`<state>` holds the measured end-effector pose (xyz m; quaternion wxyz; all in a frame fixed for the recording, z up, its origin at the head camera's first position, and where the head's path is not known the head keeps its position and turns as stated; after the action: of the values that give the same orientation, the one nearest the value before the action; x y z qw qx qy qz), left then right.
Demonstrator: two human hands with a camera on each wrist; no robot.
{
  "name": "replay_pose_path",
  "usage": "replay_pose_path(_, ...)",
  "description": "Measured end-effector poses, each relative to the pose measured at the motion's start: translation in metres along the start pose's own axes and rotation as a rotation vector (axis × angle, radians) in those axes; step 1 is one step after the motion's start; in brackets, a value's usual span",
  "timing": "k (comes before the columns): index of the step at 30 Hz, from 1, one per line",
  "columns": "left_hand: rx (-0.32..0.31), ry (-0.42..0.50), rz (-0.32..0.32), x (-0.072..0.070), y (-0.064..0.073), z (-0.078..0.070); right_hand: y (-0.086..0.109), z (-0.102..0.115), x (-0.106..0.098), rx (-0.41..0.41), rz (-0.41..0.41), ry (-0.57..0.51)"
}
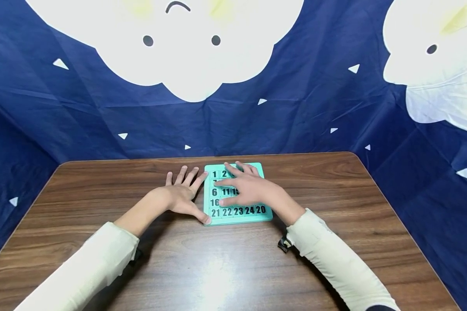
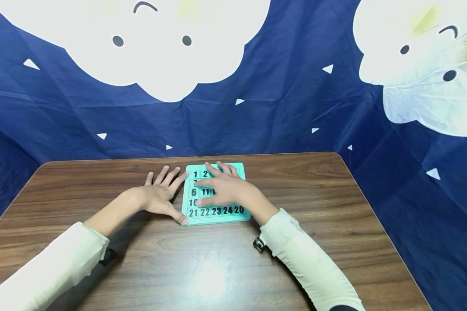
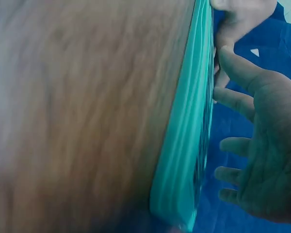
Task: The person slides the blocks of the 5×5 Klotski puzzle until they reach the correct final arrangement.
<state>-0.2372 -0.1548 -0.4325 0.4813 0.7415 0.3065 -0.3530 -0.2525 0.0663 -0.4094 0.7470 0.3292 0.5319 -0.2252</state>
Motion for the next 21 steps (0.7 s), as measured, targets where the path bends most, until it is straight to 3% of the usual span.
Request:
replay_pose_path(5,0.006,0.013,-0.004,0.001,0.001,0.0,0.011,-0.011,-0.007,0.072,0.0,0.076)
replay_pose_path(9,0.004,0.012,-0.002,0.001,0.001,0.0,0.013,-0.006,-0.009,0.027,-0.012,0.069)
replay_pose_path(13,0.004,0.011,0.006,0.002,0.0,-0.001,0.008,0.007,-0.003,-0.049,0.034,0.012)
replay_pose_path(21,-0.003,0.003,0.001,0.002,-0.001,0.002,-0.01,0.001,-0.004,0.029,0.029,0.038)
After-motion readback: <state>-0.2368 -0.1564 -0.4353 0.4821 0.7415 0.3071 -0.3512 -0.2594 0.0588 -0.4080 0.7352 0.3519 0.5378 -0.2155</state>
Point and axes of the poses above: each hand's wrist, its own y-axis away from the middle knuckle, its own x-axis out of the palm, z = x × y, the point moved 5 cm from there along -y, towards the middle knuckle, and after that the axes turned 7 degrees about y, right-handed, at the moved point
